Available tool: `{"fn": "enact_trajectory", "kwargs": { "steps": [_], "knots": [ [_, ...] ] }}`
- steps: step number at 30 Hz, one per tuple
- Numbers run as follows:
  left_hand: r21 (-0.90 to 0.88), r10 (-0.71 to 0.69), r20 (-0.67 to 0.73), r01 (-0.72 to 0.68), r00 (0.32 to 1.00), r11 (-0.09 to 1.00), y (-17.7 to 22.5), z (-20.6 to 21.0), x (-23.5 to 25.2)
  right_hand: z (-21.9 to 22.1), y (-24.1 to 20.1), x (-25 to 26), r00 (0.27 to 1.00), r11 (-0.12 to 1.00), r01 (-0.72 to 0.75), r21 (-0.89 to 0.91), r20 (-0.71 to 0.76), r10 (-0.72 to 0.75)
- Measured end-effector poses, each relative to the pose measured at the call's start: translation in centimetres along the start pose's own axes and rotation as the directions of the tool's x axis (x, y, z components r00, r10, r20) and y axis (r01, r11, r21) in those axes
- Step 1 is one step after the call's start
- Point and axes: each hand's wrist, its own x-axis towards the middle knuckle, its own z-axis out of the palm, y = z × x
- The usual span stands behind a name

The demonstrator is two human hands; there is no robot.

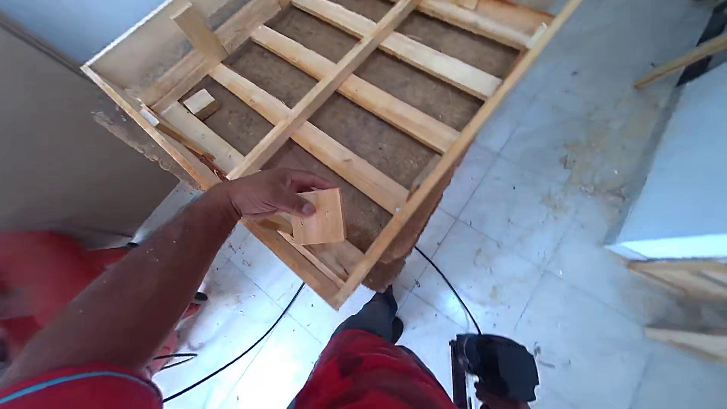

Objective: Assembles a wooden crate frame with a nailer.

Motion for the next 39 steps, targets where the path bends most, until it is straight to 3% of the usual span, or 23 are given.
{"fn": "enact_trajectory", "kwargs": {
  "steps": [3, 7, 10, 12, 13, 16, 19, 25, 30, 39],
  "knots": [
    [0.153, -0.165, 0.114, 0.146, 0.98, 0.977, 0.2, 3.5, 1.8, 1.5, 2.1, -2.8, 0.996, 0.984, 0.074, 0.161, -0.058, -0.066],
    [0.14, -0.218, 0.077, 0.205, 0.973, 0.969, -2.1, 6.5, 3.4, 2.8, 2.6, -6.5, 0.988, 0.964, 0.126, 0.235, -0.112, -0.101],
    [0.188, -0.101, -0.167, 0.132, 0.981, 0.973, -3.9, 8.9, 2.3, 3.1, 2.1, -9.5, 0.976, 0.929, 0.203, 0.31, -0.146, -0.164],
    [0.361, -0.054, -0.396, 0.209, 0.917, 0.909, -4.3, 10.3, 2.5, 3.2, 1.2, -11.6, 0.963, 0.903, 0.256, 0.346, -0.167, -0.21],
    [0.444, -0.053, -0.446, 0.272, 0.894, 0.854, -4.3, 10.5, 2.8, 3.3, 0.5, -12.6, 0.954, 0.88, 0.292, 0.374, -0.176, -0.242],
    [0.605, -0.091, -0.457, 0.384, 0.885, 0.698, -4.2, 10.1, 4.3, 3.3, -2.0, -15.2, 0.909, 0.772, 0.417, 0.48, -0.21, -0.361],
    [0.648, -0.067, -0.459, 0.385, 0.886, 0.656, -4.0, 10.2, 4.7, 3.6, -4.6, -16.9, 0.854, 0.606, 0.488, 0.628, -0.2, -0.481],
    [0.6, -0.04, -0.522, 0.4, 0.852, 0.693, -4.3, 10.8, 3.8, 5.9, -7.8, -16.8, 0.689, 0.347, 0.383, 0.856, -0.015, -0.724],
    [0.594, -0.05, -0.558, 0.441, 0.828, 0.672, -4.6, 10.9, 4.1, 8.1, -7.4, -14.7, 0.6, 0.343, 0.196, 0.919, 0.164, -0.783],
    [0.617, 0.006, -0.621, 0.484, 0.784, 0.62, -4.0, 12.2, 3.8, 10.5, -7.1, -11.8, 0.555, 0.36, 0.053, 0.931, 0.272, -0.786]
  ]
}}
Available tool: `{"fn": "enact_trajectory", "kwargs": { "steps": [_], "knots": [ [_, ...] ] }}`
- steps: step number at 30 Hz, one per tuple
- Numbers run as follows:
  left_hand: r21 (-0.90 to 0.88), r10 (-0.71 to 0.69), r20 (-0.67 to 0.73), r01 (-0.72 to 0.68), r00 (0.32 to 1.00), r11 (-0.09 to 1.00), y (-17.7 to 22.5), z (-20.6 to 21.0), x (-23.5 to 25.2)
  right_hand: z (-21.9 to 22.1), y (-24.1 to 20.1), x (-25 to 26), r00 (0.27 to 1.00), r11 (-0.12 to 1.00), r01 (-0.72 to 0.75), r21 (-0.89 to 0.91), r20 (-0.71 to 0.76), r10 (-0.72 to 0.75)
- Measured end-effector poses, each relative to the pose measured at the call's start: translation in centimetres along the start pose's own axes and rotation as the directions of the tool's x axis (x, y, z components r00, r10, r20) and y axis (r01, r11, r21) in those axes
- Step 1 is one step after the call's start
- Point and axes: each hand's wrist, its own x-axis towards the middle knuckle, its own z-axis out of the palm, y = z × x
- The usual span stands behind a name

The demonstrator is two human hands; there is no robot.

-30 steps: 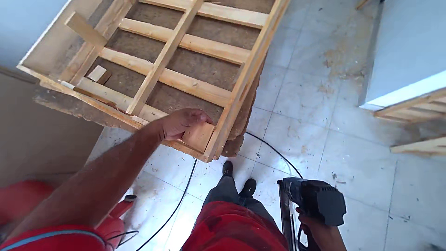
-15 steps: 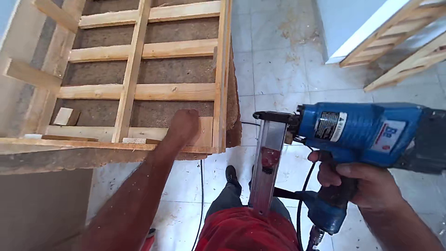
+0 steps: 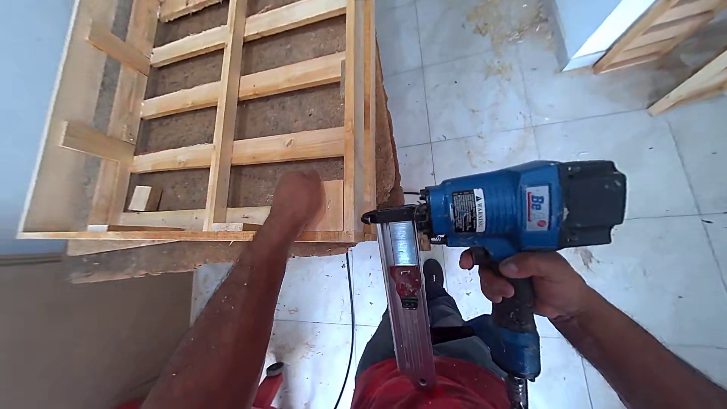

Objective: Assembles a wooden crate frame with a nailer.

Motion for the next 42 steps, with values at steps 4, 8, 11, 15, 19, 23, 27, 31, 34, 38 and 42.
{"fn": "enact_trajectory", "kwargs": {
  "steps": [4, 8, 11, 15, 19, 23, 27, 31, 34, 38, 42],
  "knots": [
    [0.022, 0.025, -0.004, -0.025, 1.0, 0.999, 0.0, 0.1, 0.0, 0.0, 0.6, 0.3, 1.0, 1.0, -0.013, 0.002, 0.025, 0.013],
    [0.021, -0.015, -0.01, 0.016, 1.0, 1.0, 0.2, 0.2, 0.0, -0.1, 0.8, 0.4, 1.0, 1.0, -0.016, 0.0, -0.007, 0.016],
    [0.064, 0.002, -0.012, -0.001, 1.0, 0.998, 0.6, 0.2, 0.0, 0.0, 0.7, 0.4, 1.0, 1.0, -0.022, -0.009, -0.001, 0.022],
    [0.055, -0.004, -0.008, 0.005, 1.0, 0.998, 0.4, 0.4, -0.1, 0.3, 0.7, 0.3, 0.999, 0.999, -0.044, -0.022, -0.031, 0.043],
    [-0.013, -0.004, -0.01, 0.004, 1.0, 1.0, -0.1, 0.5, 0.4, 0.3, 0.7, 0.4, 0.999, 0.999, 0.032, -0.037, 0.013, -0.032],
    [-0.048, -0.012, -0.01, 0.012, 1.0, 0.999, -0.2, 0.6, 0.4, 0.1, 0.3, 1.4, 0.999, 0.999, 0.044, -0.027, 0.005, -0.044],
    [-0.051, 0.0, -0.007, 0.0, 1.0, 0.999, -0.3, 0.6, 0.4, -0.3, 0.1, 1.9, 1.0, 1.0, 0.008, -0.011, -0.005, -0.008],
    [-0.072, -0.011, -0.005, 0.011, 1.0, 0.997, -0.2, 0.6, 0.4, -0.7, -0.2, 2.3, 1.0, 0.999, 0.028, -0.025, 0.005, -0.028],
    [-0.078, -0.002, -0.002, 0.002, 1.0, 0.997, -0.3, 0.6, 0.3, -1.1, 0.0, 2.7, 0.998, 0.998, 0.055, -0.015, 0.021, -0.054],
    [-0.067, -0.002, 0.009, 0.003, 1.0, 0.998, -0.2, 0.4, 0.4, -1.4, -0.7, 3.8, 0.999, 0.999, 0.04, -0.025, 0.03, -0.039],
    [-0.067, 0.004, -0.011, -0.004, 1.0, 0.998, -0.2, 0.8, 0.5, -0.9, -1.5, 3.8, 1.0, 0.999, 0.007, -0.052, -0.008, -0.008]
  ]
}}
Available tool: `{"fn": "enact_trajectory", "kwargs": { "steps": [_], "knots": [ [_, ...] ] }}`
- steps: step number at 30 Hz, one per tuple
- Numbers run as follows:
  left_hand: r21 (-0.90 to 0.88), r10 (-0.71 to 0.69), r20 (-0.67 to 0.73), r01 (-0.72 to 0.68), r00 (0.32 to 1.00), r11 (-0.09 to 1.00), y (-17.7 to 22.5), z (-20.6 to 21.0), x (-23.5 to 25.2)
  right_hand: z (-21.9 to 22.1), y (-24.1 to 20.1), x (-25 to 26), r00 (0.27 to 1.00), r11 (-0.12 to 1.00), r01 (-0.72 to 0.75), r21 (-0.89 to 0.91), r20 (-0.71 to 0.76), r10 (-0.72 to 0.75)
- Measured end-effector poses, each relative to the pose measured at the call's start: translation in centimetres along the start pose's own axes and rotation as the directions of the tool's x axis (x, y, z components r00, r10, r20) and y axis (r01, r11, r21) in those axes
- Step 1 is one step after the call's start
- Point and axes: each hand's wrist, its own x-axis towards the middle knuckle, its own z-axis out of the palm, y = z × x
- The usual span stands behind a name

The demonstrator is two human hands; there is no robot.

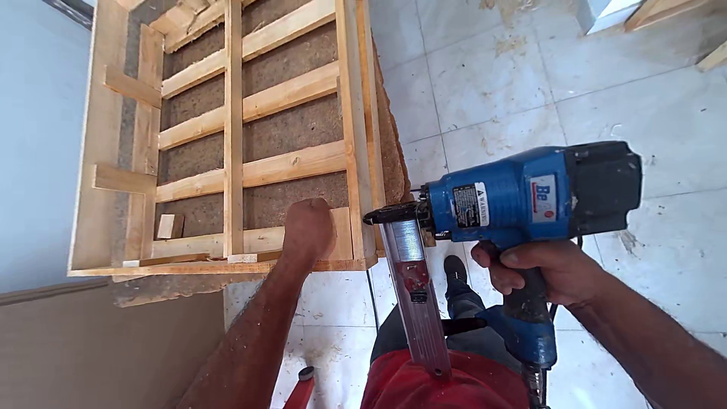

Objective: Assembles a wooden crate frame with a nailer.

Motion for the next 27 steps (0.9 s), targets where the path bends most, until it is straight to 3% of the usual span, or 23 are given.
{"fn": "enact_trajectory", "kwargs": {
  "steps": [5, 9, 11, 14, 16, 17, 20, 24, 27],
  "knots": [
    [-0.046, 0.12, 0.047, -0.118, 0.992, 0.992, -1.2, -0.3, 0.0, 3.4, 2.0, -3.0, 0.974, 0.979, 0.127, -0.158, -0.166, -0.153],
    [-0.115, 0.276, 0.277, -0.253, 0.92, 0.961, -2.8, -2.1, 1.0, 6.3, 6.5, -8.5, 0.867, 0.905, 0.166, -0.392, -0.38, -0.324],
    [-0.01, 0.376, 0.455, -0.418, 0.807, 0.909, -2.6, -3.8, 2.6, 9.3, 10.1, -11.2, 0.803, 0.875, 0.195, -0.443, -0.44, -0.402],
    [0.141, 0.494, 0.69, -0.767, 0.53, 0.626, 0.0, -5.6, 5.4, 16.4, 15.8, -12.1, 0.675, 0.838, 0.251, -0.484, -0.533, -0.51],
    [0.109, 0.488, 0.783, -0.858, 0.386, 0.503, 1.1, -5.2, 6.4, 20.7, 19.4, -10.5, 0.584, 0.803, 0.343, -0.488, -0.559, -0.589],
    [0.098, 0.469, 0.81, -0.868, 0.353, 0.486, 1.5, -4.9, 6.4, 22.2, 21.1, -9.4, 0.545, 0.777, 0.402, -0.485, -0.555, -0.628],
    [0.053, 0.481, 0.808, -0.854, 0.341, 0.517, 1.6, -4.2, 6.2, 24.9, 24.9, -5.9, 0.431, 0.679, 0.562, -0.472, -0.533, -0.728],
    [0.033, 0.443, 0.795, -0.758, 0.414, 0.651, 1.1, -4.5, 4.9, 26.1, 28.7, -2.0, 0.358, 0.62, 0.626, -0.474, -0.531, -0.768],
    [0.062, 0.422, 0.781, -0.729, 0.461, 0.682, 1.3, -4.5, 4.5, 26.3, 30.3, 1.0, 0.278, 0.587, 0.677, -0.444, -0.584, -0.763]
  ]
}}
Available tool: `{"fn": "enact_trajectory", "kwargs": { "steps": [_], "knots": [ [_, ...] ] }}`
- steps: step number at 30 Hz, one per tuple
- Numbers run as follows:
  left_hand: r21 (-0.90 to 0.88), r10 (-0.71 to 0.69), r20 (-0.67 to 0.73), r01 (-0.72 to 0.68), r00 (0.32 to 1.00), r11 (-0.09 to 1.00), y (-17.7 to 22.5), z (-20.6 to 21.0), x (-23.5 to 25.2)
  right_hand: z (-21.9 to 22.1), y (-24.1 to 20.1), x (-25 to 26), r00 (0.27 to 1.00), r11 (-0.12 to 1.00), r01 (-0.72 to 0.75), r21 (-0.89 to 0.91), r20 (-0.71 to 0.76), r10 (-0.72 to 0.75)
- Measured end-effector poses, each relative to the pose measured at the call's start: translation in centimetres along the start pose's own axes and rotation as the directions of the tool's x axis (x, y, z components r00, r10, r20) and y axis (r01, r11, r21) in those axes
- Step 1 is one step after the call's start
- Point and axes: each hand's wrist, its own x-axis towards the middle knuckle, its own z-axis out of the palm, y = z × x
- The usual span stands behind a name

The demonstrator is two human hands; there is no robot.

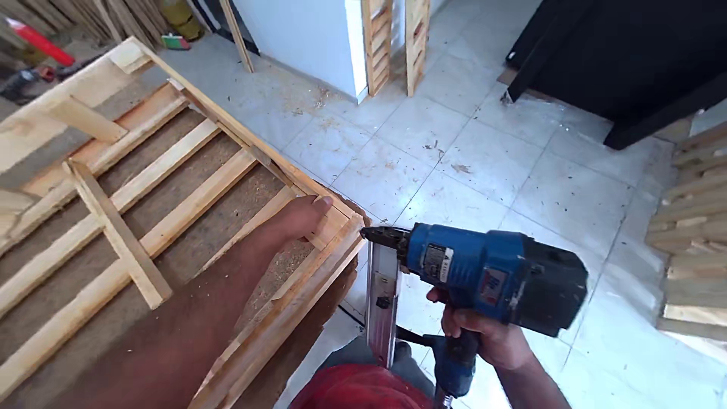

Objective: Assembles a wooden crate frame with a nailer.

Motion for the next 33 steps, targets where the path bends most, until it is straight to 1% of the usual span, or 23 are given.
{"fn": "enact_trajectory", "kwargs": {
  "steps": [3, 6, 11, 16, 20, 30, 32, 33],
  "knots": [
    [0.011, -0.031, -0.025, 0.031, 0.999, 0.999, 0.2, 0.2, -0.2, 1.8, 3.0, -0.3, 0.996, 0.992, 0.03, 0.123, -0.082, -0.02],
    [0.001, -0.048, -0.057, 0.048, 0.997, 0.999, 0.4, 0.3, -0.4, 3.3, 5.3, -0.7, 0.991, 0.966, 0.034, 0.258, -0.136, 0.001],
    [0.023, -0.05, -0.072, 0.052, 0.996, 0.998, 0.1, 0.5, -0.3, 4.9, 8.2, -1.7, 0.979, 0.925, 0.061, 0.374, -0.202, 0.017],
    [0.066, -0.017, -0.053, 0.021, 0.998, 0.998, 0.2, 0.3, -0.3, 6.1, 9.1, -1.9, 0.98, 0.923, 0.101, 0.372, -0.197, -0.028],
    [0.079, 0.004, -0.057, 0.001, 0.998, 0.997, 0.1, 0.4, -0.7, 6.9, 9.4, -2.0, 0.973, 0.923, 0.122, 0.364, -0.228, -0.038],
    [0.104, 0.033, -0.076, -0.025, 0.997, 0.994, -0.1, 0.5, -0.1, 7.4, 10.0, -2.1, 0.974, 0.925, 0.109, 0.364, -0.223, -0.027],
    [0.165, 0.089, -0.102, -0.071, 0.991, 0.984, -0.5, 0.7, -0.1, 7.5, 10.4, -2.3, 0.977, 0.919, 0.114, 0.379, -0.211, -0.034],
    [0.247, 0.151, -0.158, -0.109, 0.976, 0.963, -0.8, 1.1, 0.0, 7.6, 10.6, -2.4, 0.979, 0.916, 0.117, 0.383, -0.201, -0.041]
  ]
}}
